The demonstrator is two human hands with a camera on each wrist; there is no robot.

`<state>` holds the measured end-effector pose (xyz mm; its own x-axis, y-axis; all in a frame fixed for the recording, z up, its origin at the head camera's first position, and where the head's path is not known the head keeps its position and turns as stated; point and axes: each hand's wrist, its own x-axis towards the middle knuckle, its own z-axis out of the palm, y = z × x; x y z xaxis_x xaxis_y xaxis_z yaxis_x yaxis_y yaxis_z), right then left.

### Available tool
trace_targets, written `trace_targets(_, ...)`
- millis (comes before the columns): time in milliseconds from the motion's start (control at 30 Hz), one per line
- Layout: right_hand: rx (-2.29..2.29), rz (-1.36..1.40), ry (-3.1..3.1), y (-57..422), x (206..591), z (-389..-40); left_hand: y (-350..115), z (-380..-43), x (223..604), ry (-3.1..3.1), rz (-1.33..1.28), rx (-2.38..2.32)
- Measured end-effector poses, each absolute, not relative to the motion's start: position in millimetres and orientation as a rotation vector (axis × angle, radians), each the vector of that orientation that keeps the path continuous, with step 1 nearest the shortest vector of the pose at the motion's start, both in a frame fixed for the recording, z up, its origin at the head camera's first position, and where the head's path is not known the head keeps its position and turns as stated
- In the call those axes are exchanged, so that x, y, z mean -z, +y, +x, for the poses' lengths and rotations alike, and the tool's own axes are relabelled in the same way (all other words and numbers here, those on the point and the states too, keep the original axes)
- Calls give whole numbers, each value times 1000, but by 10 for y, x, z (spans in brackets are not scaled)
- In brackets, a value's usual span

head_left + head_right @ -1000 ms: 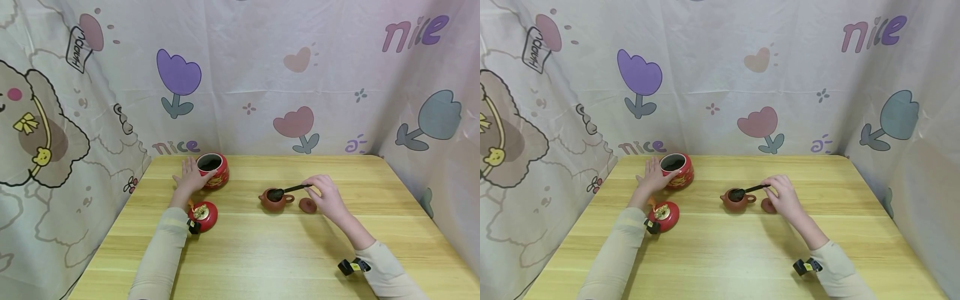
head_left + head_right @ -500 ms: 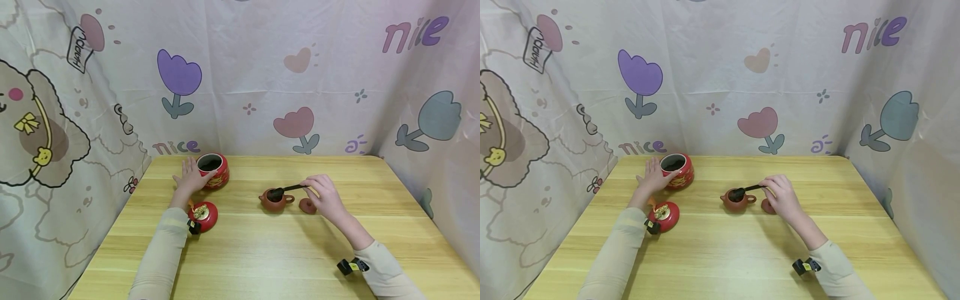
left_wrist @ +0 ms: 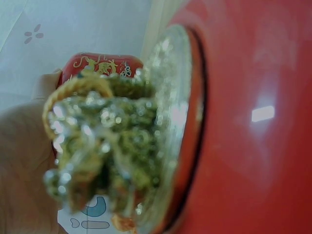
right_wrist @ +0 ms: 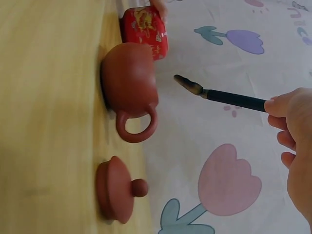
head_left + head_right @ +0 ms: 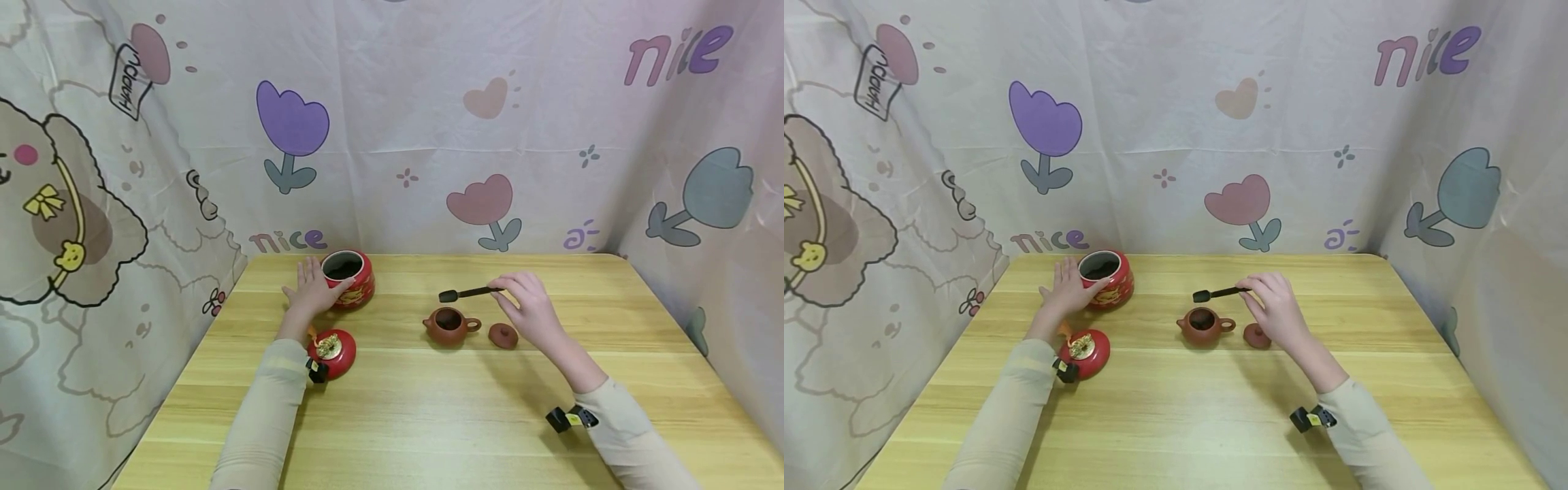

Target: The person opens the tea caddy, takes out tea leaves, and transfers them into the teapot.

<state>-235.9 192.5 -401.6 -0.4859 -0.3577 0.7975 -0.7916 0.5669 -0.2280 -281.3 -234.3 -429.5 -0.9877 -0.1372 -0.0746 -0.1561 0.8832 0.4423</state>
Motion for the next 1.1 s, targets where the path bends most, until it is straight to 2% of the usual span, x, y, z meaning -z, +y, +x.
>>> trace_targets(1100,-760,1128,-1928,1057,3671,-2992,-2362,-2818,4343,3037,-244,-702)
